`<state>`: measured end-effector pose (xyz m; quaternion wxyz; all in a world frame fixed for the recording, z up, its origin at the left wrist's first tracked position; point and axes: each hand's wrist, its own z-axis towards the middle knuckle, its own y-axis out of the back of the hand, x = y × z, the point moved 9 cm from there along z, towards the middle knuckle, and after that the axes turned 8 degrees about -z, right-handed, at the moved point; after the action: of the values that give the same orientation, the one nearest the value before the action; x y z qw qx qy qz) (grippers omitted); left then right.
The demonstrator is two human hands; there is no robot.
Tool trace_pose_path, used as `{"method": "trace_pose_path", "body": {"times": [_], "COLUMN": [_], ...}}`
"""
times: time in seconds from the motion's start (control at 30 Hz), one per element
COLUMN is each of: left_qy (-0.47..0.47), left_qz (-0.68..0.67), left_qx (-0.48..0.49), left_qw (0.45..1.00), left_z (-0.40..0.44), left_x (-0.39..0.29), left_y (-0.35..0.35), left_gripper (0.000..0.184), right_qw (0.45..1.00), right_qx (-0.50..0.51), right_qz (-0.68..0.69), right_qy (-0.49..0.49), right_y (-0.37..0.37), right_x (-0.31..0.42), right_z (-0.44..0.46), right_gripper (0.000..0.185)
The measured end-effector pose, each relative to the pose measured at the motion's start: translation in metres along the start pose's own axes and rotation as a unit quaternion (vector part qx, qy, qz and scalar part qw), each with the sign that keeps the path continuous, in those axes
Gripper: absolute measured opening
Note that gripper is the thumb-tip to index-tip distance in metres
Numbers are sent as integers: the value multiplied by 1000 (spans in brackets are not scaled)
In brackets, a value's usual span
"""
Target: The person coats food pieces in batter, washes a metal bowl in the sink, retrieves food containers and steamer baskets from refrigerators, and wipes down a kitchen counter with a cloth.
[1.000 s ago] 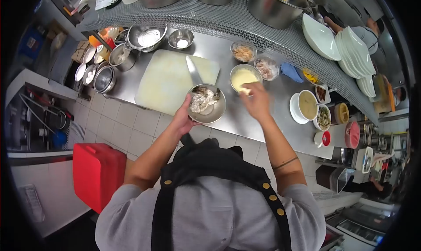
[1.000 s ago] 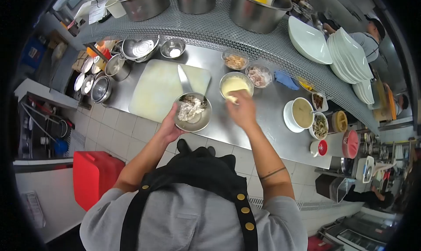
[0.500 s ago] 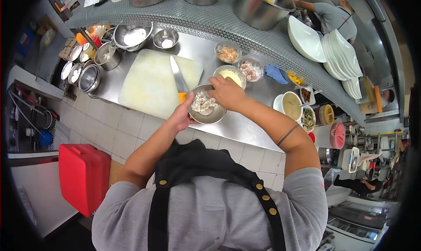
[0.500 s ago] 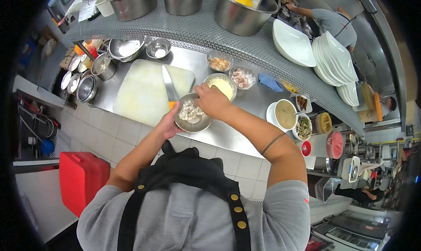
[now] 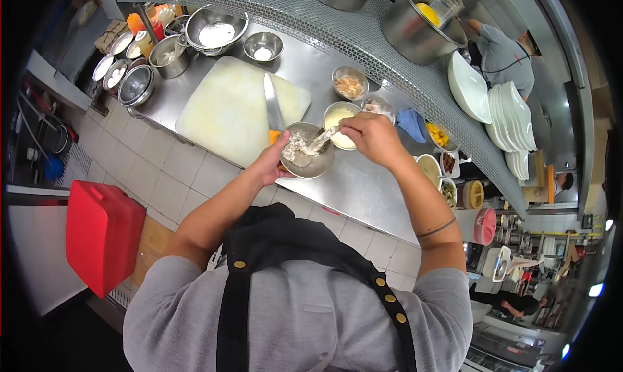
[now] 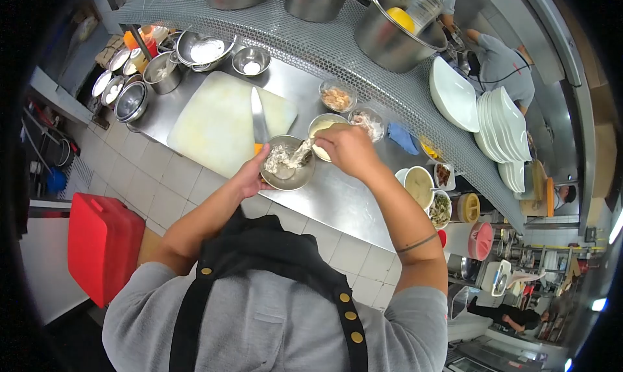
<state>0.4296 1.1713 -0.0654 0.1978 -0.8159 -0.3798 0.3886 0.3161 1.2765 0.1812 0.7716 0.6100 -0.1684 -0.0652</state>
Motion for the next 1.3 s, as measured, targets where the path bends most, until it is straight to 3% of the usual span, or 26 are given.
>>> {"method": "trace_pose_path", "body": {"times": [0.17,0.5,0.6,0.67,0.8,0.93,1.03,1.2,1.3], "left_qy": [3,-38,-55,-62,-66,-71,-75,-75,-80], "left_qz": [-3,-26,-38,-43,-20,-16,-18,-24,-24], "left_qx": [-9,-54,-62,-60,-83,-94,-100,-88,-80], "left_qw": [1000,997,996,995,994,993,992,993,993], "left_z": [11,-37,-59,-69,-84,-91,-92,-89,-83], "left_x": [8,4,-7,-9,-16,-18,-20,-24,-29], "left_y": [14,41,43,45,49,54,58,53,43], "left_gripper": [70,71,70,70,73,74,74,73,73], "right_qw": [984,967,965,949,947,933,913,923,947], "right_qx": [-82,-120,-69,96,123,102,105,99,73], "right_qz": [51,13,3,-90,-62,-69,-208,-188,-110], "right_qy": [-148,-225,-252,-286,-291,-337,-335,-322,-292], "right_y": [23,-42,-90,-140,-180,-177,-157,-132,-100], "right_x": [-39,-118,-145,-165,-188,-201,-216,-211,-185], "right_z": [-5,-16,-16,-19,-27,-35,-40,-35,-17], "right_gripper": [15,21,21,19,19,18,19,19,18]}}
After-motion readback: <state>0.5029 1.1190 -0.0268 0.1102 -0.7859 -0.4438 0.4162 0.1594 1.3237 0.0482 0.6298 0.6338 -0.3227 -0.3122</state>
